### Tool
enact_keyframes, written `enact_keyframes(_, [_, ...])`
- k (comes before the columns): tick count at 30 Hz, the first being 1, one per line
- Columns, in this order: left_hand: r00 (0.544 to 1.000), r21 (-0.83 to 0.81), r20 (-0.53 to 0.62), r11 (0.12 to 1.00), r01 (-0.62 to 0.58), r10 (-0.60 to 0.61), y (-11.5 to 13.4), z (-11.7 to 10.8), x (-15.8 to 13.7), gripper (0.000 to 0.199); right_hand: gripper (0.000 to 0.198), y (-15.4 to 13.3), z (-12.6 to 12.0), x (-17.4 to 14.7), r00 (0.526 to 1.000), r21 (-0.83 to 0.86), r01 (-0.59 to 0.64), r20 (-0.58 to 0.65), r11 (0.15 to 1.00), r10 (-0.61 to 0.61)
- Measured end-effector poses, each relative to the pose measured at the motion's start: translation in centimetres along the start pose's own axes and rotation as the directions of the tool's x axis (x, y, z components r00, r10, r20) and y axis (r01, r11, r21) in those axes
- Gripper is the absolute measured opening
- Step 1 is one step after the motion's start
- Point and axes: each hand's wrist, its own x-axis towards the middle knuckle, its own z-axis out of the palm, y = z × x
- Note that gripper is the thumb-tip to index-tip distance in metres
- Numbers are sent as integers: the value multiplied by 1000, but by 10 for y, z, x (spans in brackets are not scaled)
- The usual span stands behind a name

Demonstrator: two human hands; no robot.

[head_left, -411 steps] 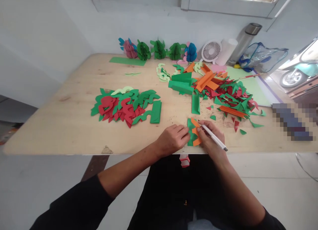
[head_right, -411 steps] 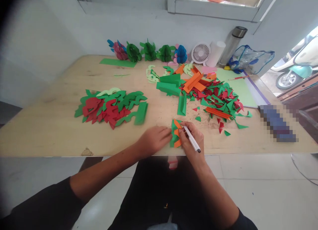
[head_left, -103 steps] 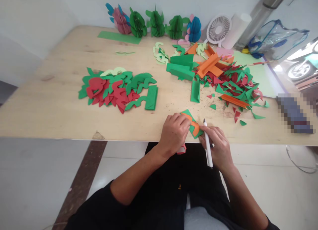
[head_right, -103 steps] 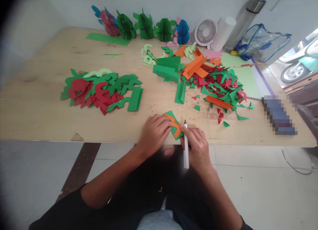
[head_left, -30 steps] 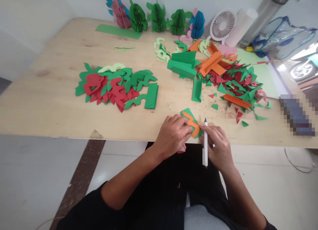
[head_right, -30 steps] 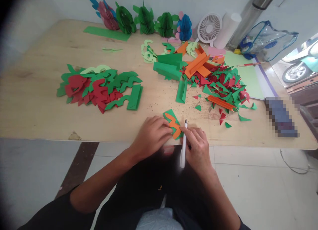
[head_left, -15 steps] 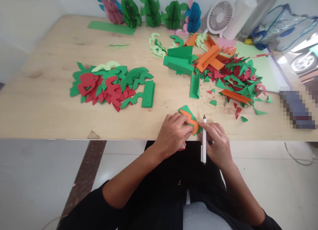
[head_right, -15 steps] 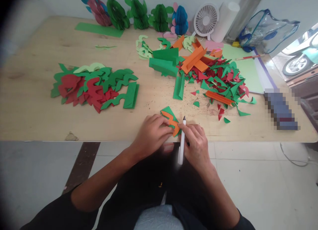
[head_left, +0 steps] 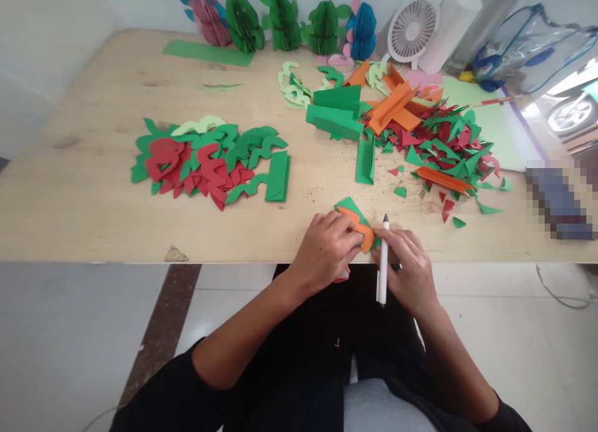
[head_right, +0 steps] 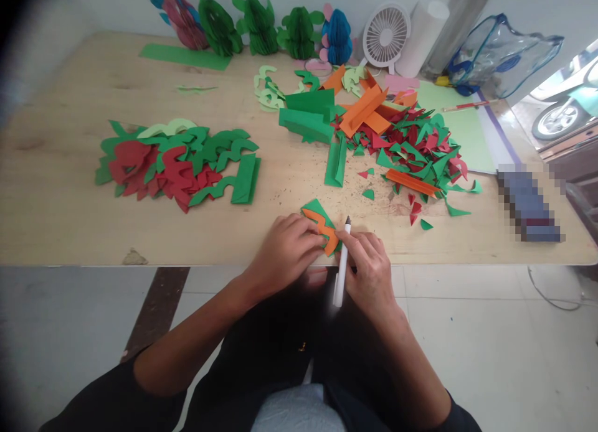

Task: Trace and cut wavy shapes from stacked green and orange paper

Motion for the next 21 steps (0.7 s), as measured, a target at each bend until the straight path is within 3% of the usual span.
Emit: enact_keyframes(21, [998, -22, -1, 998, -57, 57, -5, 4, 1, 22, 37, 0, 0, 0, 1000, -10, 15, 12, 1000, -15])
